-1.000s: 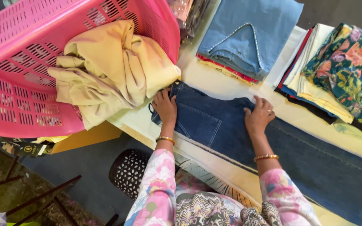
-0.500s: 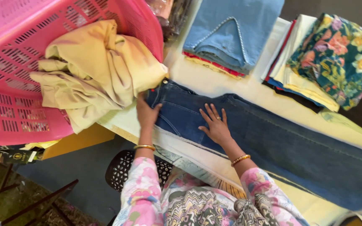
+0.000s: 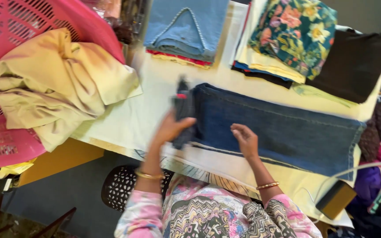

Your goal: The person folds a pink floral garment, a light blue shirt, a pair of dark blue jeans, and a blue t-shirt on a table. They also handle a cream-colored shirt, unfolding it and laying it flat on the table.

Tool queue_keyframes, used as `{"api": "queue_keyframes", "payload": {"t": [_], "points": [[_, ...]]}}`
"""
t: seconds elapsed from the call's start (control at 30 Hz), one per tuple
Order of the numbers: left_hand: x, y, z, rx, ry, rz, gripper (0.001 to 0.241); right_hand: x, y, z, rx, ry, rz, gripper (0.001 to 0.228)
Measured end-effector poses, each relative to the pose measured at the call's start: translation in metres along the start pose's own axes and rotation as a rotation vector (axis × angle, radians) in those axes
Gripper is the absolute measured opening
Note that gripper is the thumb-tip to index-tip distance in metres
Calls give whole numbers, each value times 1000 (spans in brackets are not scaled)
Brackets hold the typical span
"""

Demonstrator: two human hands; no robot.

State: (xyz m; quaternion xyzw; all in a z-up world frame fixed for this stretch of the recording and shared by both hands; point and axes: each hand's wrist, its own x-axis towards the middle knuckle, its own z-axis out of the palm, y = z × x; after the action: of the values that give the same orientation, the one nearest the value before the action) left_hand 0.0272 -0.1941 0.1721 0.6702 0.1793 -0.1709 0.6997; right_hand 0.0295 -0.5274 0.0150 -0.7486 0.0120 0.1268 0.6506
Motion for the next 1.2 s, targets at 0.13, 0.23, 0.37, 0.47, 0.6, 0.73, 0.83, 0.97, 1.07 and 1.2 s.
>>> {"api": "queue_keyframes", "payload": {"t": [0.13,0.23,0.37,0.47,0.6,0.73,0.83,0.97,1.07,1.2], "points": [[5,5,161,500,61,105,93,-3,-1,-70,390,81,158,45],[22,-57,213,586,-81,110,95,-3,-2,-96,617,108,380,57],[5,-84,209,629,78,423,35,9,8,-98,247,105,539,51],[-5,-89,182,793,277,550,19,16,2,-81,-58,84,450,45],[0,-88,162,952,471,662,38,8,-25,-83,13,143,263,42],[11,-97,175,1156,346,645,62,-2,0,-123,60,214,235,36],[29,-122,178,1306,154,577,73,-2,7,-135,-49,174,417,29],[28,-101,194,1300,142,509,75,-12,3,-132,-20,179,402,30],[58,-99,194,1329,173,508,76,-14,-6,-131,-58,207,413,33],[79,-90,190,1364,110,363,76,-16,-20,-127,-309,244,375,45]]}}
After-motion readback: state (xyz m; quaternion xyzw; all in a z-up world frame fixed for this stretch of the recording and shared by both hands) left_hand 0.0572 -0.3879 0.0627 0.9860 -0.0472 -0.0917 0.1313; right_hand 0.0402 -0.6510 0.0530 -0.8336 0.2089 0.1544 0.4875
